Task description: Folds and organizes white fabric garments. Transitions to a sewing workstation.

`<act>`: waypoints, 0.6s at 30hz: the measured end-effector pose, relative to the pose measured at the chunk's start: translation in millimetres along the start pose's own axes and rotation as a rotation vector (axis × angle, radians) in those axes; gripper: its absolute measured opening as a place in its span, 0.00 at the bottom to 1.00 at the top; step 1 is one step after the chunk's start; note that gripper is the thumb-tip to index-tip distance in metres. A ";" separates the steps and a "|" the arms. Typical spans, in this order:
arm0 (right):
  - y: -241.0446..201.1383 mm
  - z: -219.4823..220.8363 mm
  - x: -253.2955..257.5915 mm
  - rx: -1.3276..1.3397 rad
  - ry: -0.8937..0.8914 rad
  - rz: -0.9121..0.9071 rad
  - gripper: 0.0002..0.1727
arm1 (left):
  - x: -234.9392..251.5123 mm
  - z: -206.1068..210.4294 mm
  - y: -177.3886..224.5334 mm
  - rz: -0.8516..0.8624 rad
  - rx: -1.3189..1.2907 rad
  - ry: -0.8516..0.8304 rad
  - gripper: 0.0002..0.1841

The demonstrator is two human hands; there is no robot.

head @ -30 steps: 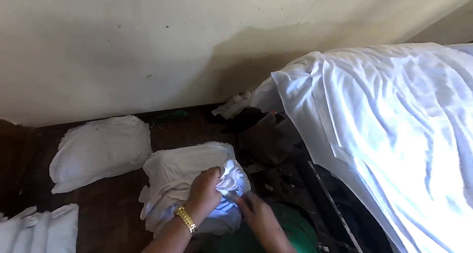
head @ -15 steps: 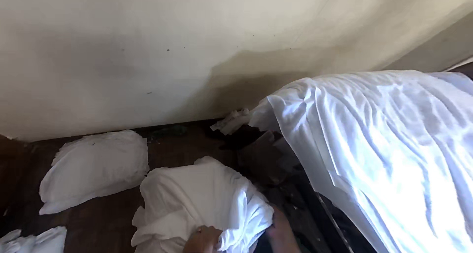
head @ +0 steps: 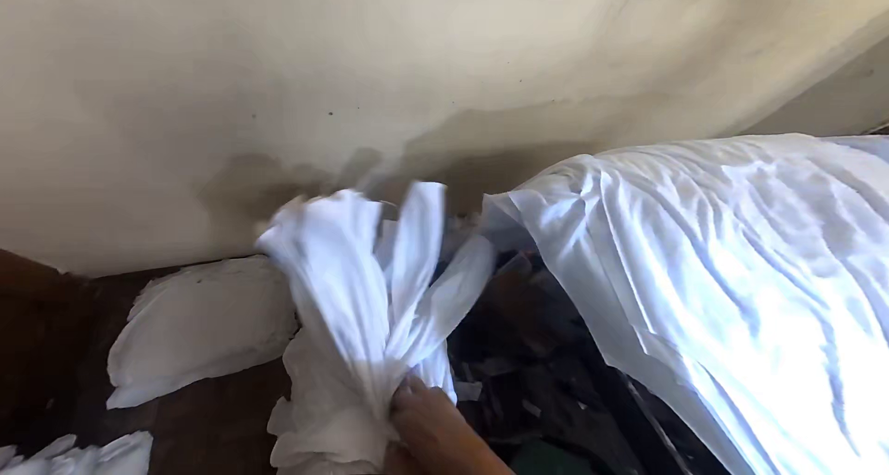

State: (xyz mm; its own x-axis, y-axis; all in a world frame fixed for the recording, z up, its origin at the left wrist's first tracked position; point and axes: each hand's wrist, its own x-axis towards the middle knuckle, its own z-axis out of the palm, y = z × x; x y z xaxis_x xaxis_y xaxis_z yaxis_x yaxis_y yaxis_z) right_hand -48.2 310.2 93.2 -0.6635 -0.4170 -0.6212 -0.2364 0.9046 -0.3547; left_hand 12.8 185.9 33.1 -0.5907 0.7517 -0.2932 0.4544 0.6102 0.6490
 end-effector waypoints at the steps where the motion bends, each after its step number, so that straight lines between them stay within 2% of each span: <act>1: 5.1 -6.4 -6.2 0.003 -0.006 0.035 0.19 | 0.4 2.0 -2.3 0.040 -0.037 0.078 0.18; 3: 18.4 -16.0 -22.4 0.043 0.069 0.107 0.28 | -1.8 -5.5 -4.3 0.091 -0.127 0.147 0.23; 6: 40.3 3.7 -42.4 0.127 0.489 0.039 0.25 | -7.7 -40.6 -4.1 -0.001 -0.231 0.113 0.28; 7: 42.9 9.4 -47.2 0.190 0.543 0.017 0.23 | -8.8 -51.5 -6.2 -0.033 -0.256 0.157 0.27; 9: 41.7 12.5 -57.9 0.348 0.488 0.006 0.22 | -7.6 -77.0 -7.8 -0.114 -0.305 0.171 0.26; 10: 39.2 11.1 -63.0 0.420 0.425 0.008 0.29 | -5.1 -87.7 -9.0 -0.142 -0.302 0.162 0.25; 11: 34.1 9.6 -65.8 0.415 0.383 0.027 0.41 | -2.1 -95.0 -9.9 -0.154 -0.289 0.174 0.25; 12: 26.7 11.0 -64.7 0.331 0.401 0.061 0.52 | 1.1 -97.6 -10.1 -0.159 -0.261 0.214 0.24; 13: 19.8 15.1 -59.5 0.219 0.483 0.095 0.54 | 3.2 -96.7 -7.2 -0.167 -0.224 0.279 0.24; 14: 16.2 20.4 -50.5 0.119 0.603 0.126 0.49 | 2.7 -92.3 -0.3 -0.177 -0.185 0.372 0.25; 15: 16.0 20.8 -41.5 0.068 0.687 0.156 0.39 | -0.5 -84.5 10.2 -0.171 -0.157 0.484 0.27; 16: 17.7 14.0 -35.6 0.071 0.688 0.187 0.31 | -4.9 -71.1 19.8 -0.117 -0.113 0.627 0.25; 17: 20.0 2.5 -32.0 0.088 0.655 0.203 0.27 | -9.7 -54.0 25.7 -0.034 -0.066 0.716 0.18; 18: 21.2 -9.8 -29.8 0.089 0.623 0.202 0.24 | -14.4 -33.6 24.7 0.060 -0.032 0.722 0.11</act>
State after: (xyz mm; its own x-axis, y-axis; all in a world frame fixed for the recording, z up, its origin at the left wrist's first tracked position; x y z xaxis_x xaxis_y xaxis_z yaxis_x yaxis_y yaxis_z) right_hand -40.4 342.6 111.0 -0.9816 -0.0864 -0.1706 -0.0224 0.9379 -0.3462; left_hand 10.1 181.8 77.0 -0.8633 0.4244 0.2731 0.4867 0.5574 0.6726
